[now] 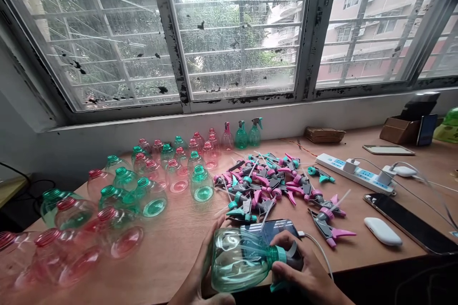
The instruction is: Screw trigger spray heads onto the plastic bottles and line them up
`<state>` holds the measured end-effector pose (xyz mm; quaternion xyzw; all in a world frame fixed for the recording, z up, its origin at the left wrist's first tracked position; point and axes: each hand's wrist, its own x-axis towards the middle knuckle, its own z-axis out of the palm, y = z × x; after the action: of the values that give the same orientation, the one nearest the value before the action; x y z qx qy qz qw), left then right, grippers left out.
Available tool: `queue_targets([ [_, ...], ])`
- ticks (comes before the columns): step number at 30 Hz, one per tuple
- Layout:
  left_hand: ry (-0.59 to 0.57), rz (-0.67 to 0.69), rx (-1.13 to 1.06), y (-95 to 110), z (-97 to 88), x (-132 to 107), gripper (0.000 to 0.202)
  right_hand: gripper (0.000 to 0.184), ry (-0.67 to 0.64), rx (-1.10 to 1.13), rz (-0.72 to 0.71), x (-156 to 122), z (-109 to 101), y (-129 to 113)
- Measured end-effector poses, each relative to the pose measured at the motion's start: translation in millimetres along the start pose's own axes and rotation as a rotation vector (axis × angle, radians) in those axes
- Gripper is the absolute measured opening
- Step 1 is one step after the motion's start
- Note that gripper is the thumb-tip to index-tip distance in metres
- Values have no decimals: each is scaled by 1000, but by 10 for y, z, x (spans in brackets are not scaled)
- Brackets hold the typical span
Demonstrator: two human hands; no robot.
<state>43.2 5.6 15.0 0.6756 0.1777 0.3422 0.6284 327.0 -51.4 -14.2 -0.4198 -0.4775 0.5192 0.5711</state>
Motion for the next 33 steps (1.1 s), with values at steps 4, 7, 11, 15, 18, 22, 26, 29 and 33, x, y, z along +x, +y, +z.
queue_targets([
  [4,31,-39,-3,-19,10,3,102,48,-61,-4,31,14,-37,3],
  [7,71,-10,51,-65,28,3,85,45,-36,-12,-6,24,-56,53],
  [11,77,51,123,-81,18,11,91,43,-56,-23,-17,24,-66,130],
  [15,-20,5,0,-48,-12,13,102,44,-90,15,29,14,-66,96],
  [18,41,3,58,-31,12,7,95,46,-89,43,44,5,-51,40],
  [22,99,50,111,-43,50,5,78,49,-27,60,39,-7,-11,9],
  [26,28,10,59,-30,7,16,98,46,-25,35,13,-2,2,14],
  [29,23,-20,26,-4,-13,14,99,45,-28,6,-9,16,-17,34],
  [33,94,54,92,-24,32,-4,83,46,-55,16,6,38,-48,71],
])
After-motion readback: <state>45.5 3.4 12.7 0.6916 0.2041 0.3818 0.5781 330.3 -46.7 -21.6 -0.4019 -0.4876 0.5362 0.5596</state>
